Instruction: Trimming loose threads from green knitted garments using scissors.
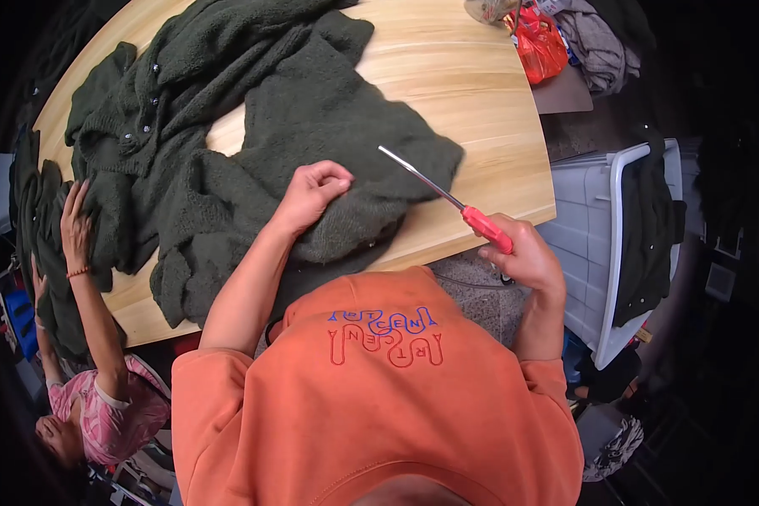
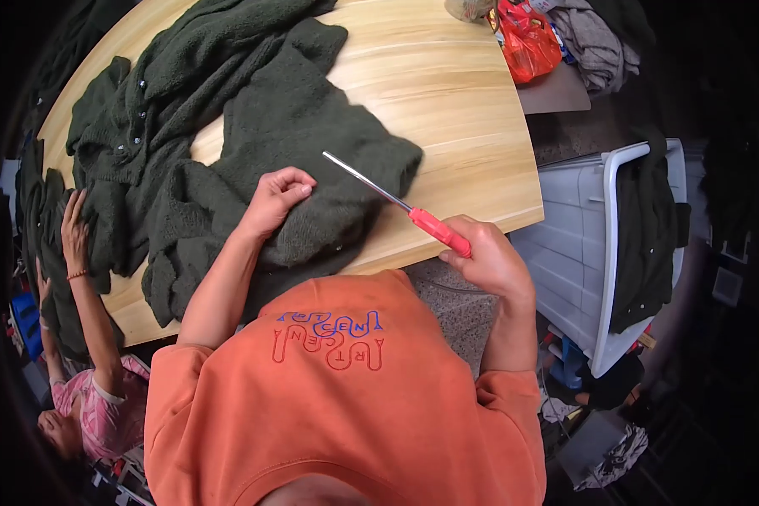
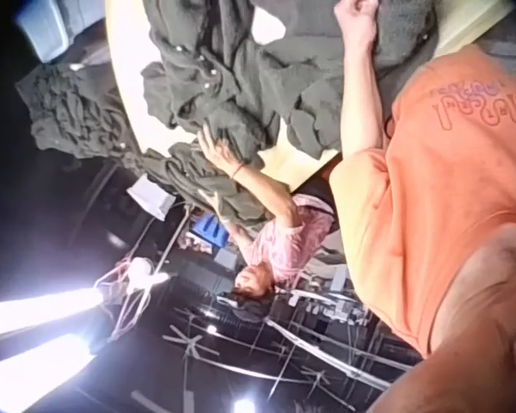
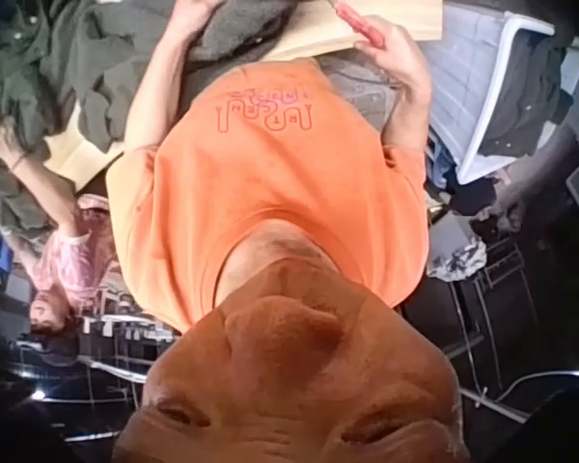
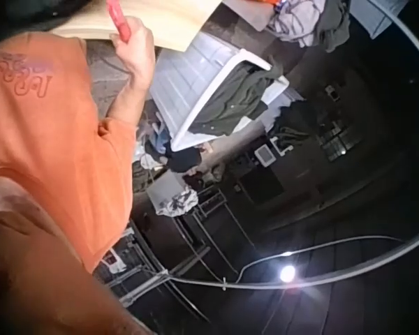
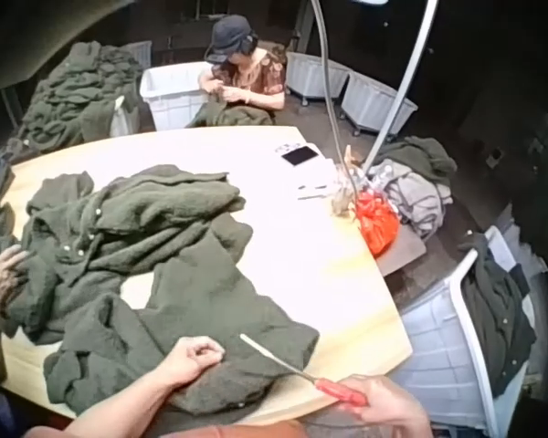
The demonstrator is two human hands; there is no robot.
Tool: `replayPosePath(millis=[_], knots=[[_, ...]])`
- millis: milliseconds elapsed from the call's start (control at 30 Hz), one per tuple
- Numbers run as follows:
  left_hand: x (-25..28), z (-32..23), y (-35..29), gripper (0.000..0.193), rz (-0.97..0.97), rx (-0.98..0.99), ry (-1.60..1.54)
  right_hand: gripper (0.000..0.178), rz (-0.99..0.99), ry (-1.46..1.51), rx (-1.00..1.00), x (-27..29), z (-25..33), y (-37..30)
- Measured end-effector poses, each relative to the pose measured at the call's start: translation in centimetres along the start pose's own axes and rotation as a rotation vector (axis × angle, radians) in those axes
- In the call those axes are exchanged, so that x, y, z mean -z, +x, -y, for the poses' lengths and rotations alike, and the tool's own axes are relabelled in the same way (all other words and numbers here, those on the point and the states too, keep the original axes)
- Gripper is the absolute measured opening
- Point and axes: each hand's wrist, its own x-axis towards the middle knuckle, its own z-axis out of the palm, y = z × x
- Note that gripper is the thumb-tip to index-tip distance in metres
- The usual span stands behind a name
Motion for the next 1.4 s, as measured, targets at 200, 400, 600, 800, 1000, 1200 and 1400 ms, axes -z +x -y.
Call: replayPosePath(millis=[200,400,600,800,1000,1200,1400], knots=[[-1.2,0.2,-2.2,0.02,-0.427,-0.208,0.685,0.022,-0.015,-0.143,-0.129,-1.3,-1.1,0.3],[-6.2,4.5,-3.2,0.057,0.375,-0.577,1.327,0.023,-0.101,-0.171,-0.171,-1.1,-2.0,-0.1],[-7.3,2.7,-2.3,0.047,0.012,-0.629,0.804,0.025,-0.091,-0.15,-0.22,-1.5,-3.1,-1.5],[-8.8,1.6,0.4,0.022,-0.058,-0.488,1.027,0.028,-0.157,-0.138,-0.23,-1.4,-3.5,-2.7],[-9.2,2.6,-2.7,0.019,0.208,-0.94,1.339,0.027,-0.155,-0.11,-0.258,-1.4,-3.8,-3.7],[-7.4,2.5,-3.2,0.025,0.035,-0.83,1.128,0.022,-0.037,-0.122,-0.322,-1.8,-4.1,-4.0],[-6.5,5.4,-3.5,0.045,0.253,-0.636,1.35,0.018,0.078,-0.225,-0.352,-1.8,-4.4,-4.9]])
